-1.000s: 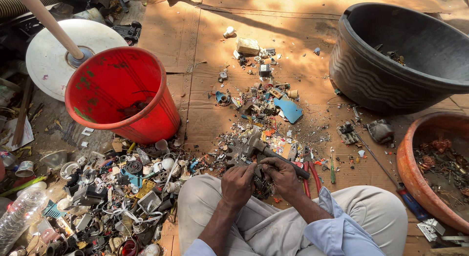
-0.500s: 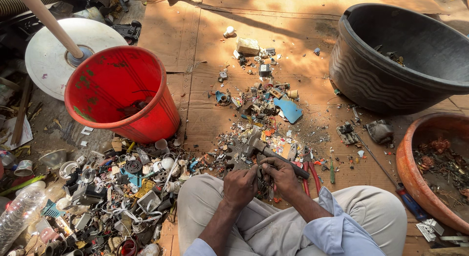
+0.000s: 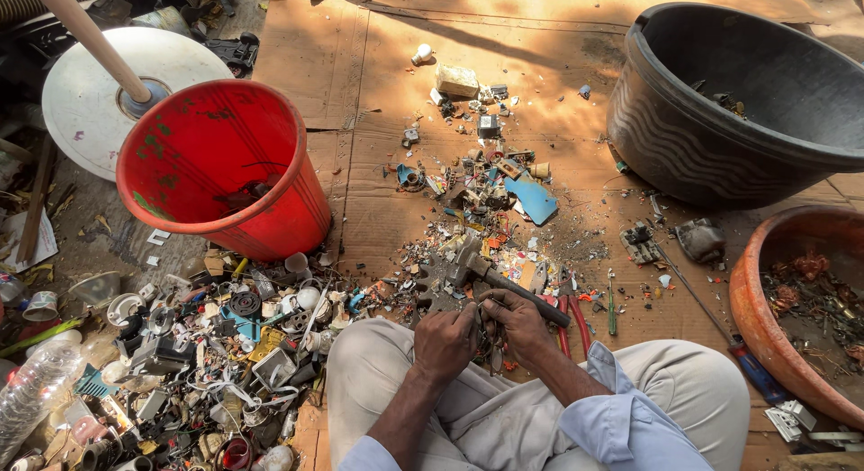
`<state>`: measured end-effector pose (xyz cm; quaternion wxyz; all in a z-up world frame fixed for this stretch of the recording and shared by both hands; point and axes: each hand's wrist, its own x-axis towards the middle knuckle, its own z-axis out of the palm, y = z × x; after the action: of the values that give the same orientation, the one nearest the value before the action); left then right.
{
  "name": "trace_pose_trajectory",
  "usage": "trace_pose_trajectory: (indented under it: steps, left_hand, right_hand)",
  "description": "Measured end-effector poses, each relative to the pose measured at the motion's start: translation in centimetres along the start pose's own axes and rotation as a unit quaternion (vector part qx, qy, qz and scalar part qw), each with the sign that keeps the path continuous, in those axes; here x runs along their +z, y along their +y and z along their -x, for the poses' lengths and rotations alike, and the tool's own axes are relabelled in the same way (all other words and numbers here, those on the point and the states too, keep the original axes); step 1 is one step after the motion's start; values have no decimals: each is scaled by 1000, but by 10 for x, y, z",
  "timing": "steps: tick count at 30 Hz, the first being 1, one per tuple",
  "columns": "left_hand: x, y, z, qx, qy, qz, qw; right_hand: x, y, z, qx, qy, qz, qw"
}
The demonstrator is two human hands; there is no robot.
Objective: The person sits on the ground and uses a hammer and pliers to dismantle a metal gear-like object. They repeatedly strike the object to break it apart and use pliers to pull out small metal pieces, discarding them into a nearby bucket.
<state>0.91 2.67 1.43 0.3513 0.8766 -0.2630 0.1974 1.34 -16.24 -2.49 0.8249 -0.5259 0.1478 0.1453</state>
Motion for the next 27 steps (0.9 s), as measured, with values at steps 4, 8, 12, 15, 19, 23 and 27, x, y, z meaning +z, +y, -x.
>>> trace_pose_trajectory:
  steps: [4,8,12,15,19,23,27]
  left_hand:
    - [0,3,-2,-34,-5,22,999]
    - [0,2,-5,-135,1,67,989]
    - [8,-9,-5,-227,1,122,966]
    - [16,-10,-4,-244,-37,118,962]
    - [23,-12,-6,-209,-7,100,973]
    - [33,-12,-4,-277,-35,179,943]
    - [42,-1,-4,-320,-80,571,751]
  right_hand:
    - [7,-14,6,3,36,5,999]
    - [-34,-94,15,-102,276,247,923]
    - [-151,-209,59,-262,431,567,651]
    - [-247,-251,93,-141,537,674,487]
    - [-310,-258,110,-62,589,606,531]
    - [-224,-230,87,-228,310,121,915]
    - [-82,-157,53,-199,22,-169,965]
